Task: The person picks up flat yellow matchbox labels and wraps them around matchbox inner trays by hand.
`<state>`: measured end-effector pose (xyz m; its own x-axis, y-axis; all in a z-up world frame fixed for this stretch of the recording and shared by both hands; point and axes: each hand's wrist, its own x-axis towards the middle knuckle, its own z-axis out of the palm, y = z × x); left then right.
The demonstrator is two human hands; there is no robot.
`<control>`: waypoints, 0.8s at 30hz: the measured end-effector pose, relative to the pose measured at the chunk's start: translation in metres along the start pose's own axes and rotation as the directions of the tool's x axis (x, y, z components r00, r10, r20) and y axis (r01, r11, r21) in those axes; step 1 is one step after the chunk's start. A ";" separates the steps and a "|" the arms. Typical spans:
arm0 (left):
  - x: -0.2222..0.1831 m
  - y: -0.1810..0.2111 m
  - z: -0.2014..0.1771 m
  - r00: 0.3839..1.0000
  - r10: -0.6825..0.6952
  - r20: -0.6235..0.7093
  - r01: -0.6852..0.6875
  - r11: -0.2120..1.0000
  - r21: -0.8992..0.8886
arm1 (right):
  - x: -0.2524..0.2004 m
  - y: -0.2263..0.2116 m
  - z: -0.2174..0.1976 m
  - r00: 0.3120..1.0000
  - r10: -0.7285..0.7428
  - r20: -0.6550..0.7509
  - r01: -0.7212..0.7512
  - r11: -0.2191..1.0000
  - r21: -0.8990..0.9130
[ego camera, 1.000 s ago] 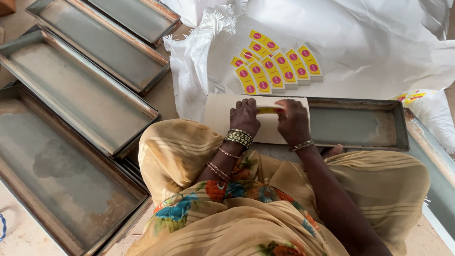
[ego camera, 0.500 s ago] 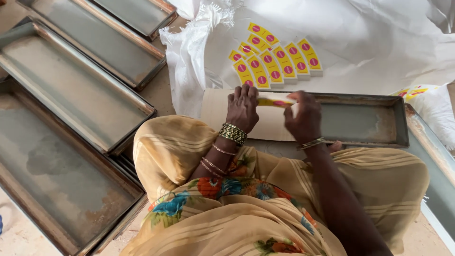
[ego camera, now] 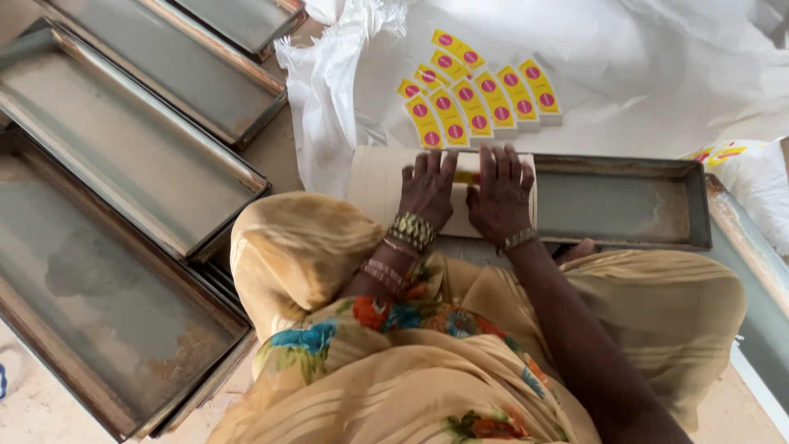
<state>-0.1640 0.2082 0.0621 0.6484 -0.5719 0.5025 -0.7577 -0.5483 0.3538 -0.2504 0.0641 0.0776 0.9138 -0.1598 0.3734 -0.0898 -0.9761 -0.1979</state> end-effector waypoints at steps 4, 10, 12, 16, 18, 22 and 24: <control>0.004 -0.005 0.001 1.000 0.005 0.014 -0.004 0.999 -0.034 | 0.004 0.003 0.001 0.999 -0.043 -0.026 0.043 0.999 0.025; 0.018 -0.012 0.008 0.959 -0.188 0.211 0.217 0.968 -0.124 | 0.016 -0.009 -0.045 0.989 0.128 0.078 -0.145 0.949 0.278; 0.016 -0.013 0.014 0.946 -0.255 0.200 0.311 0.885 -0.346 | 0.016 -0.025 -0.074 0.983 0.128 -0.134 -0.044 0.866 0.499; 0.016 -0.005 0.005 0.925 -0.278 0.258 0.367 0.828 -0.425 | 0.015 -0.038 -0.071 0.966 -0.009 -0.258 0.126 0.888 0.442; 0.019 -0.008 0.009 0.931 -0.270 0.246 0.347 0.863 -0.367 | 0.015 -0.032 -0.068 0.967 -0.030 -0.251 0.130 0.911 0.392; 0.019 -0.006 -0.010 0.954 -0.256 0.157 0.294 0.903 -0.312 | 0.012 -0.002 -0.054 0.977 -0.001 -0.214 0.077 0.936 0.343; 0.016 -0.009 -0.008 0.949 -0.215 0.229 0.247 0.961 -0.122 | 0.007 0.008 -0.030 0.991 -0.055 -0.125 0.074 0.986 0.151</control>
<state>-0.1476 0.2089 0.0727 0.7953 -0.5648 0.2202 -0.5770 -0.5938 0.5608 -0.2562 0.0505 0.1058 0.8605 -0.1229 0.4943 0.0389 -0.9518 -0.3044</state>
